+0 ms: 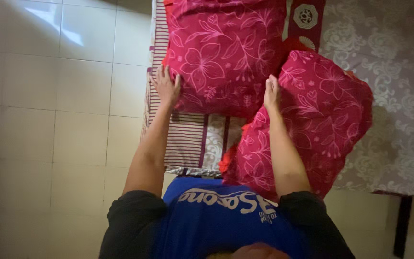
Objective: The person arranges several decorative pillows on a bed. They pick up a pillow with a cat print, place it on the bed, and smooth it out. They then handle a red floral pillow, placing it on top of the first one and smoothing it. The person continues to adjust and stack the pillows on the bed.
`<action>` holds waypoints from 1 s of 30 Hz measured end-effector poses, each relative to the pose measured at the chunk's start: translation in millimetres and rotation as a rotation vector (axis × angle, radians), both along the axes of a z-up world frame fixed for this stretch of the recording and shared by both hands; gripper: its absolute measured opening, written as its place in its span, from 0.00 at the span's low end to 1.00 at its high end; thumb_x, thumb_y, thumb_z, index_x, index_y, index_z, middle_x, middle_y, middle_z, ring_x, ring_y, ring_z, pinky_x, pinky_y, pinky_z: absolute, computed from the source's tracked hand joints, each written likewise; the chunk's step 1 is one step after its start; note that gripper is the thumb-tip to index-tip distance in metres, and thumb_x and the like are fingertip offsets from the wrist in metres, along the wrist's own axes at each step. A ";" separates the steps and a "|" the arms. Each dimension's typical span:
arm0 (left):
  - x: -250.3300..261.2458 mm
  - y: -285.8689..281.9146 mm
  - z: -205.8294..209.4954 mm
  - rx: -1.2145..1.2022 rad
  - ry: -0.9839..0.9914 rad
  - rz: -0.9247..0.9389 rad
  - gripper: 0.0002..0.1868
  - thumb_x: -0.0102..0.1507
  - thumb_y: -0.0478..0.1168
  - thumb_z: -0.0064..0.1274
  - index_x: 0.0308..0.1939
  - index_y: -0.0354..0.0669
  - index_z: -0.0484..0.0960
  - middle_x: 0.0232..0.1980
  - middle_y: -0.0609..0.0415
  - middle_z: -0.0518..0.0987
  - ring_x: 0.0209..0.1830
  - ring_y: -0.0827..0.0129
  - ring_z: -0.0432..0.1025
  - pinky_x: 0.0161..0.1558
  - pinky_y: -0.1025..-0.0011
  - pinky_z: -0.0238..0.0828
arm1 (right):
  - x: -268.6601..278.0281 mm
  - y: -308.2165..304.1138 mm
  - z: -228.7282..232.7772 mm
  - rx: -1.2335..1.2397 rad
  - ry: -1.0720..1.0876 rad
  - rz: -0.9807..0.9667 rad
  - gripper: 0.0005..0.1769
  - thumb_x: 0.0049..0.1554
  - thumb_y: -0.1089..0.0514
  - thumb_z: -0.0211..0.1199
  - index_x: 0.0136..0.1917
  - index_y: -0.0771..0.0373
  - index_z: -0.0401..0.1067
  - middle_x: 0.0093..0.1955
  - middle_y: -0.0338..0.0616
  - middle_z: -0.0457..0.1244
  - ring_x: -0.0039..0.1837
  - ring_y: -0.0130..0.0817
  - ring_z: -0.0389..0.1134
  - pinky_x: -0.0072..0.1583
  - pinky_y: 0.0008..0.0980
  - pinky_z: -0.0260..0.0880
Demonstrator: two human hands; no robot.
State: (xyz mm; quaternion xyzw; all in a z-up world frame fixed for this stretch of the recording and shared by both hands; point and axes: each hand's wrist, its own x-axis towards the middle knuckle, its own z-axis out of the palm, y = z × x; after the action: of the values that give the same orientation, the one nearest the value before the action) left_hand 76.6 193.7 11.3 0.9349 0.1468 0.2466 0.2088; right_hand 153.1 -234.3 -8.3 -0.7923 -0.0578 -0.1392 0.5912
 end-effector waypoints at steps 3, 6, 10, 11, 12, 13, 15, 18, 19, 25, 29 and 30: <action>5.9 8.5 -14.7 -0.030 0.103 -0.005 0.38 0.68 0.59 0.47 0.76 0.39 0.61 0.80 0.39 0.57 0.81 0.48 0.49 0.75 0.35 0.29 | -12.7 29.2 -0.6 -0.081 0.084 0.030 0.30 0.68 0.45 0.48 0.74 0.67 0.63 0.74 0.57 0.60 0.75 0.48 0.61 0.74 0.41 0.58; -1.2 10.0 -27.2 -0.047 0.112 -0.032 0.43 0.68 0.59 0.47 0.79 0.39 0.55 0.81 0.39 0.53 0.83 0.46 0.44 0.74 0.32 0.27 | -31.1 54.7 -5.2 -0.214 0.116 -0.007 0.30 0.67 0.43 0.49 0.73 0.64 0.65 0.74 0.57 0.60 0.75 0.50 0.61 0.74 0.41 0.58; -31.6 4.8 -39.6 -0.051 0.087 -0.058 0.44 0.68 0.60 0.47 0.81 0.42 0.53 0.84 0.41 0.50 0.84 0.46 0.41 0.75 0.32 0.27 | -50.6 81.1 -14.9 -0.320 -0.018 -0.036 0.28 0.69 0.45 0.50 0.73 0.65 0.66 0.78 0.62 0.55 0.80 0.55 0.53 0.78 0.45 0.51; -41.3 2.5 -43.0 -0.059 0.104 -0.056 0.44 0.68 0.59 0.46 0.82 0.43 0.53 0.85 0.42 0.50 0.84 0.46 0.41 0.76 0.33 0.27 | -58.9 84.9 -18.2 -0.342 -0.022 -0.038 0.28 0.69 0.45 0.50 0.73 0.65 0.66 0.78 0.63 0.54 0.81 0.55 0.52 0.78 0.45 0.50; -49.5 1.0 -44.6 -0.041 0.103 -0.058 0.44 0.67 0.60 0.47 0.81 0.43 0.53 0.84 0.43 0.50 0.84 0.47 0.41 0.75 0.32 0.27 | -64.7 90.0 -19.0 -0.339 -0.031 -0.030 0.29 0.68 0.44 0.50 0.73 0.65 0.66 0.78 0.63 0.54 0.80 0.55 0.51 0.78 0.45 0.50; -59.6 -2.5 -47.8 -0.024 0.103 -0.059 0.44 0.67 0.60 0.47 0.81 0.43 0.53 0.84 0.43 0.50 0.84 0.47 0.40 0.74 0.31 0.26 | -72.9 95.1 -21.0 -0.337 -0.039 -0.022 0.29 0.68 0.44 0.51 0.73 0.65 0.65 0.79 0.64 0.53 0.80 0.56 0.51 0.78 0.45 0.50; -74.6 -4.6 -53.7 0.003 0.114 -0.077 0.44 0.67 0.61 0.48 0.80 0.43 0.53 0.84 0.43 0.50 0.84 0.46 0.40 0.74 0.31 0.25 | -87.9 99.0 -26.0 -0.323 -0.026 -0.004 0.30 0.67 0.43 0.51 0.74 0.64 0.65 0.79 0.64 0.51 0.81 0.56 0.50 0.77 0.45 0.49; -98.9 -9.8 -62.0 0.023 0.143 -0.115 0.44 0.67 0.60 0.48 0.80 0.43 0.54 0.84 0.41 0.50 0.84 0.45 0.40 0.74 0.31 0.25 | -114.5 93.1 -37.8 -0.315 0.026 0.012 0.31 0.67 0.43 0.50 0.75 0.64 0.63 0.80 0.64 0.50 0.82 0.56 0.49 0.78 0.46 0.48; -105.6 -11.1 -63.1 0.029 0.148 -0.123 0.44 0.67 0.60 0.48 0.80 0.42 0.54 0.83 0.41 0.50 0.84 0.44 0.40 0.74 0.31 0.25 | -124.1 89.1 -41.8 -0.324 0.033 0.005 0.31 0.68 0.43 0.50 0.76 0.64 0.62 0.81 0.64 0.50 0.82 0.56 0.49 0.79 0.46 0.48; -108.6 -10.0 -47.7 0.061 0.191 -0.168 0.44 0.67 0.60 0.48 0.80 0.42 0.53 0.83 0.39 0.50 0.84 0.45 0.40 0.76 0.33 0.26 | -148.5 82.7 -43.0 -0.302 0.108 -0.054 0.33 0.68 0.42 0.49 0.78 0.63 0.58 0.82 0.62 0.49 0.83 0.55 0.47 0.79 0.46 0.46; -109.7 2.2 -51.1 0.103 0.214 -0.216 0.45 0.66 0.60 0.48 0.80 0.42 0.53 0.83 0.40 0.49 0.84 0.46 0.40 0.75 0.33 0.28 | -157.5 101.4 -49.2 -0.312 0.224 -0.119 0.34 0.66 0.43 0.49 0.80 0.62 0.54 0.82 0.60 0.47 0.83 0.54 0.44 0.78 0.49 0.41; -109.4 9.2 -51.6 0.108 0.184 -0.241 0.45 0.67 0.60 0.48 0.80 0.42 0.52 0.83 0.39 0.49 0.84 0.45 0.40 0.74 0.33 0.29 | -155.0 112.2 -50.7 -0.320 0.150 -0.146 0.34 0.67 0.44 0.50 0.80 0.62 0.54 0.83 0.61 0.46 0.83 0.55 0.44 0.79 0.48 0.42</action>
State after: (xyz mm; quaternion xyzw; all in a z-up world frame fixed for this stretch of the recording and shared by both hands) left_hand -32.8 202.9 -40.3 0.9743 0.0385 0.1408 0.1717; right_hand -2.0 -122.0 -59.1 -0.8864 0.0226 -0.1112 0.4487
